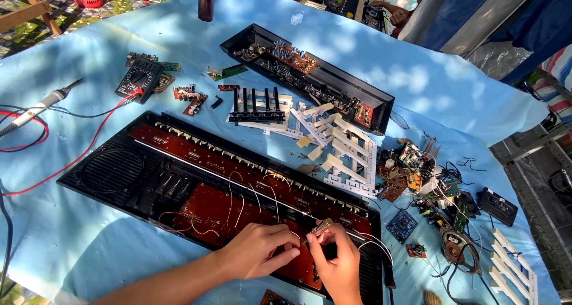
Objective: Repairing the internal circuitry of an electronic keyboard by probing connections and adjusting wires.
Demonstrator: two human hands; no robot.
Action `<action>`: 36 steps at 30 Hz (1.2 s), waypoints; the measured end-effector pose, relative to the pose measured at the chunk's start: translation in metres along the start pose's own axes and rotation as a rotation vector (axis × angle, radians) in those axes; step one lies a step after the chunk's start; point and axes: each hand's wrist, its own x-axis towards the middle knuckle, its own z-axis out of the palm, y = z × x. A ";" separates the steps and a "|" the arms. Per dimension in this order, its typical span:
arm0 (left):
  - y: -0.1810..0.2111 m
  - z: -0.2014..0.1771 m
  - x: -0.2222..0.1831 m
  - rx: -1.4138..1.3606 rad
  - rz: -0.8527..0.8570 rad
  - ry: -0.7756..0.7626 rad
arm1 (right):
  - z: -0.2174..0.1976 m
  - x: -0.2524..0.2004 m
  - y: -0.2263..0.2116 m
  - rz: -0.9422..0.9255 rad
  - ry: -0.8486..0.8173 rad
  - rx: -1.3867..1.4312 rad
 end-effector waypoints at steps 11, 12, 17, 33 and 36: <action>0.001 -0.001 0.003 0.008 -0.072 -0.016 | 0.000 0.001 -0.013 -0.152 0.093 0.059; 0.002 -0.001 0.005 0.010 -0.106 -0.038 | 0.000 0.001 -0.013 -0.223 0.116 0.076; -0.004 0.006 0.006 0.013 -0.111 -0.065 | 0.002 0.002 -0.018 -0.273 0.157 0.117; -0.016 0.021 -0.001 0.146 -0.115 -0.042 | 0.003 -0.008 -0.010 -0.166 0.185 0.189; -0.017 0.023 -0.001 0.179 -0.097 -0.042 | 0.002 -0.007 -0.010 -0.134 0.154 0.202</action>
